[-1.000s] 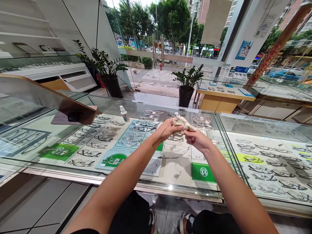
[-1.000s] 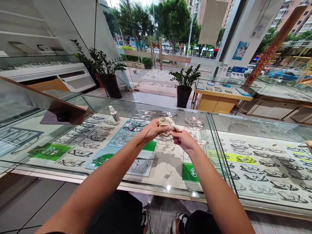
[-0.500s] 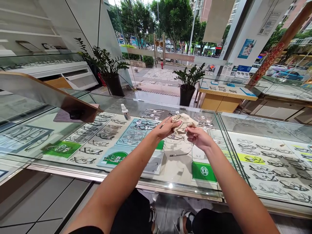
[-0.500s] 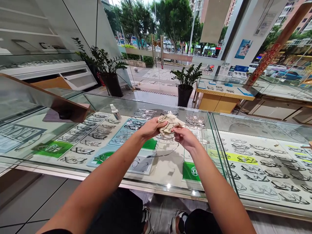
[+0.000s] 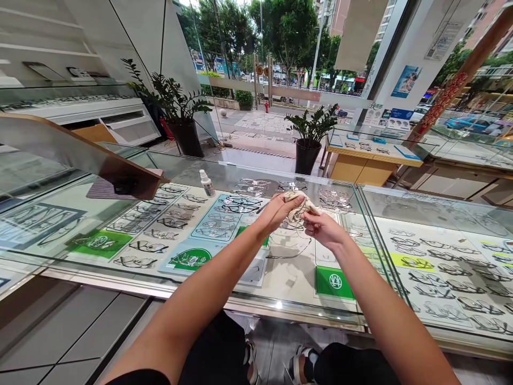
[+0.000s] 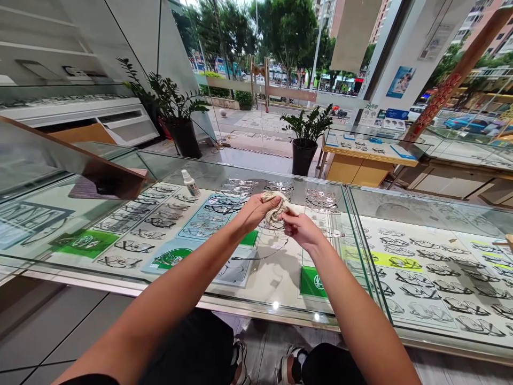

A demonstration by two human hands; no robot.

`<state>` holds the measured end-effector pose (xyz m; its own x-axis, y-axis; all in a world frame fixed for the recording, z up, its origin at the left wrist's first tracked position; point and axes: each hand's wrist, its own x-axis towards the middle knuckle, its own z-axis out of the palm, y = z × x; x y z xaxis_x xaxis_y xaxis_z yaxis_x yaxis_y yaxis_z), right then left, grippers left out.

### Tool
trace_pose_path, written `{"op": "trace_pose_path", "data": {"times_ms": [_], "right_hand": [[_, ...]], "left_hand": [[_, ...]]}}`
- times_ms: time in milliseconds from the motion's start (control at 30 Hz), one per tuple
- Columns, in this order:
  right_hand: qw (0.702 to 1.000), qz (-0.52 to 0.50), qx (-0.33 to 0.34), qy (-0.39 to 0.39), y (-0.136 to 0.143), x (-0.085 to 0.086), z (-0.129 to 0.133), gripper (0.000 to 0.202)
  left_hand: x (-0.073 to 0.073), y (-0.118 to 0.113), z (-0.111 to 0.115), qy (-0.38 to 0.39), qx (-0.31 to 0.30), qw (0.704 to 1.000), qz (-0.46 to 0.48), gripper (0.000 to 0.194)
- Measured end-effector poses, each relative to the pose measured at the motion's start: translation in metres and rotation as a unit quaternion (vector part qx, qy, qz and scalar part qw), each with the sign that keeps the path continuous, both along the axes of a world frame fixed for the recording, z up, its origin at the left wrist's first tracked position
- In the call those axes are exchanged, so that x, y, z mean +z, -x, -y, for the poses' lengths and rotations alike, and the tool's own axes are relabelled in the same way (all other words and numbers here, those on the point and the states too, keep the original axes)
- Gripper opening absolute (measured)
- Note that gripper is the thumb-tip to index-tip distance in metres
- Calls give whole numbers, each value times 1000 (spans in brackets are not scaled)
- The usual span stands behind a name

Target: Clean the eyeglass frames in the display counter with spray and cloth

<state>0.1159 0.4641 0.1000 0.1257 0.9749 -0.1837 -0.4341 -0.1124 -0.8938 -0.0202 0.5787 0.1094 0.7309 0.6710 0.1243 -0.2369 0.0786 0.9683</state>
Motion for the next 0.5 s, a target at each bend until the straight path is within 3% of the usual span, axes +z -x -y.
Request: {"op": "trace_pose_path", "data": {"times_ms": [267,500], "right_hand": [[1000,-5,-10,1,-8,4,0,43],[1000,-13,6,-5,-4,4,2,42]], "left_hand": [[-1,9,-8,-13,-99,995,11,51],[2,11,-8,-74,-80,994,-13,45]]}}
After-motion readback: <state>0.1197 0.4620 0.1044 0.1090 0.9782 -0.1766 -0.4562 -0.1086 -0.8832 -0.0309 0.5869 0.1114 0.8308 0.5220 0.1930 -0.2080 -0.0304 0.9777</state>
